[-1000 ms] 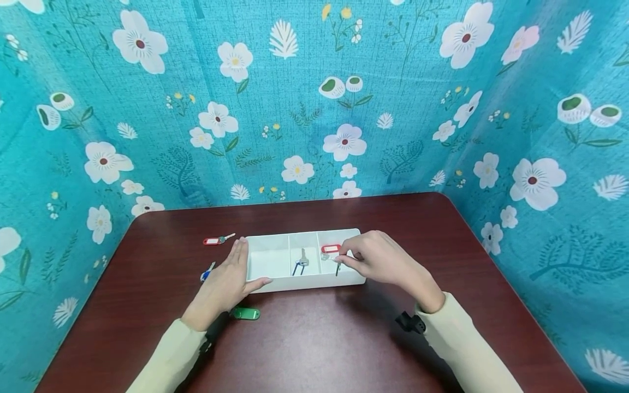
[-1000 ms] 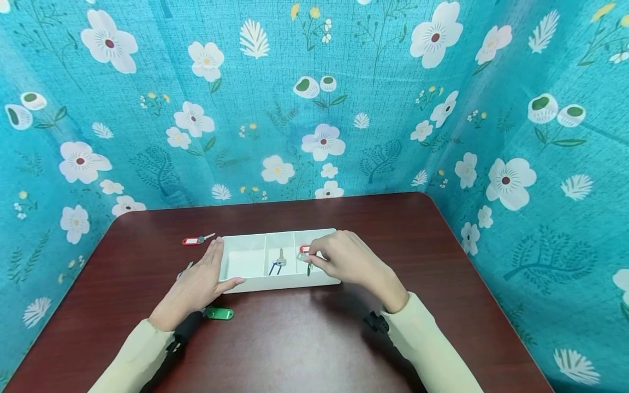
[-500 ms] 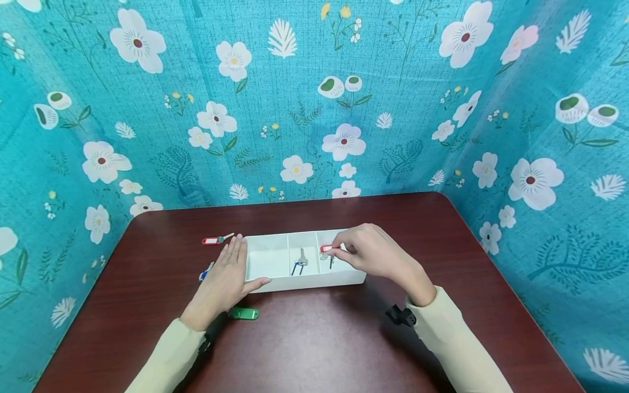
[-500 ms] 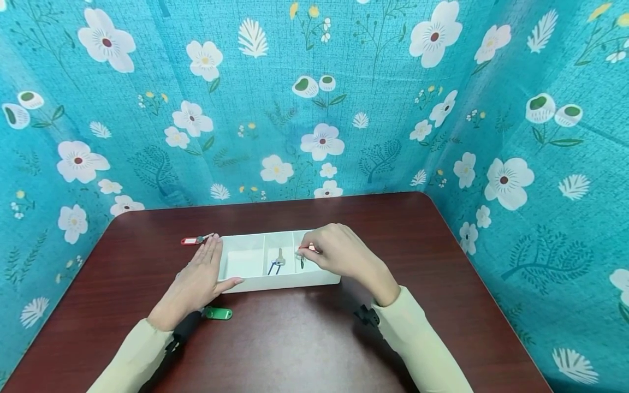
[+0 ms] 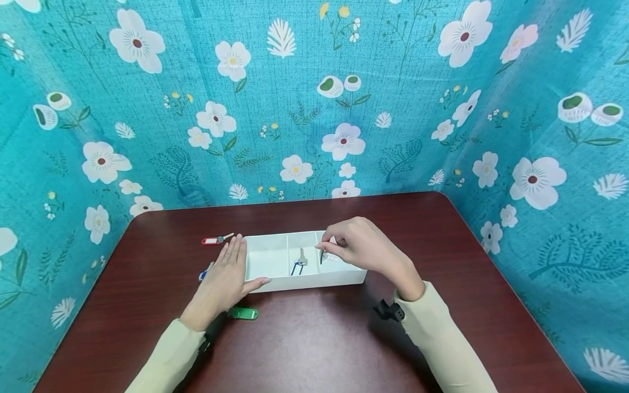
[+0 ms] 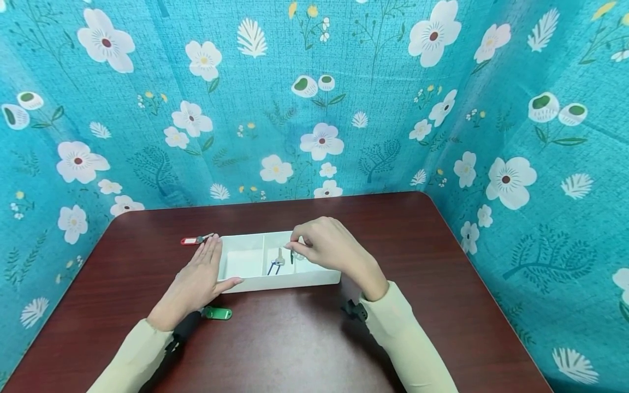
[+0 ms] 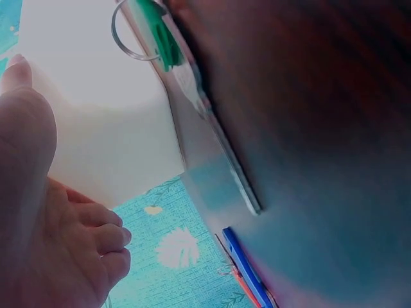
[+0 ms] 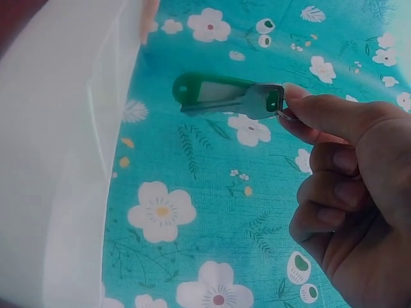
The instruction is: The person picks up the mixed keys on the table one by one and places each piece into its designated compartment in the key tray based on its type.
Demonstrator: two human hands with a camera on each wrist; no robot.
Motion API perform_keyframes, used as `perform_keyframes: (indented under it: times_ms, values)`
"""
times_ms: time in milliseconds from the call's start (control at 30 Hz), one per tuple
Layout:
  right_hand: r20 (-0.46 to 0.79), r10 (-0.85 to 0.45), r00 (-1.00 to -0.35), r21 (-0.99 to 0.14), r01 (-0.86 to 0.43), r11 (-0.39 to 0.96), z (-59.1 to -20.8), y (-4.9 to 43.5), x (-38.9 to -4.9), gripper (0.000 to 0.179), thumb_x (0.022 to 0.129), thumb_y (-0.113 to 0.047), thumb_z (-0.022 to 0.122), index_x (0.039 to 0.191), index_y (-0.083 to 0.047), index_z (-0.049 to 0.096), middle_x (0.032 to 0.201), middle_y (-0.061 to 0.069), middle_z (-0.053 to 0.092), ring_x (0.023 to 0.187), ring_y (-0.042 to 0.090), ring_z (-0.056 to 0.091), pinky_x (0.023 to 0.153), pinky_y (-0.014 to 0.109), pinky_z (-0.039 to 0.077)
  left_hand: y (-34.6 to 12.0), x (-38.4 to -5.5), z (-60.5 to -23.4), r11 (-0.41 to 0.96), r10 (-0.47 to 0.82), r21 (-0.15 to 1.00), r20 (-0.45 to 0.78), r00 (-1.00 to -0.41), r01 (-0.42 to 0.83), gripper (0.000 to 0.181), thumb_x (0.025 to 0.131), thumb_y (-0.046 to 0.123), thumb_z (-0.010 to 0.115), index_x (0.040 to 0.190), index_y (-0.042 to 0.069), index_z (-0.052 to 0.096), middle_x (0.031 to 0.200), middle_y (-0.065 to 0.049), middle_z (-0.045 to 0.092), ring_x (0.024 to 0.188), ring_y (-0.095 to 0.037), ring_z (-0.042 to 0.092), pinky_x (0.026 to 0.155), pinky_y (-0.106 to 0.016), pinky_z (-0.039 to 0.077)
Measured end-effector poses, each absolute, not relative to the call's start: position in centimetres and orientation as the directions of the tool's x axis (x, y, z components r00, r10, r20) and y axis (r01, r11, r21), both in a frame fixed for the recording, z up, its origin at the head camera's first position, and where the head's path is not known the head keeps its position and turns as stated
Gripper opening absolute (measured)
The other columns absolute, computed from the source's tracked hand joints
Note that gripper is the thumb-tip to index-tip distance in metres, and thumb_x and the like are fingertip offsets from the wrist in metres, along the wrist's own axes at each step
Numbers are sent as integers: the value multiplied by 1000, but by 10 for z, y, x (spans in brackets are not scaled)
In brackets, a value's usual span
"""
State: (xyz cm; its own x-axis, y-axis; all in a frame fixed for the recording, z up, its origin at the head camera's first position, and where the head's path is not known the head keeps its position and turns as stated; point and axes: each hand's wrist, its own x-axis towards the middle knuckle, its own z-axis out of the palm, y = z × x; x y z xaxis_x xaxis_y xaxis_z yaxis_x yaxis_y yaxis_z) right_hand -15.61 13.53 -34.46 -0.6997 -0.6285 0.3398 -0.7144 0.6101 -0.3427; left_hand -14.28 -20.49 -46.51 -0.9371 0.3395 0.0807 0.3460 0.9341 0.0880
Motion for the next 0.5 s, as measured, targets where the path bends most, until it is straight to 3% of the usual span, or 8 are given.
perform_keyframes:
  times_ms: [267, 500]
  values:
    - [311, -631, -711, -355, -703, 617, -341, 125, -158, 10, 95, -28, 80, 93, -18, 82, 57, -13, 53, 50, 0, 34, 52, 19, 32, -203, -144, -465, 934, 339, 93, 77, -938, 346, 115, 94, 76, 55, 163, -10, 21, 172, -29, 24, 161, -47, 24, 129, -56, 29]
    - [320, -665, -675, -319, -738, 595, -331, 114, -162, 11, 97, -28, 77, 92, -19, 82, 57, -11, 56, 49, -1, 40, 52, 19, 37, -203, -143, -463, 936, 337, 89, 61, -940, 341, 116, 95, 77, 55, 163, -10, 20, 172, -29, 23, 161, -46, 23, 130, -56, 28]
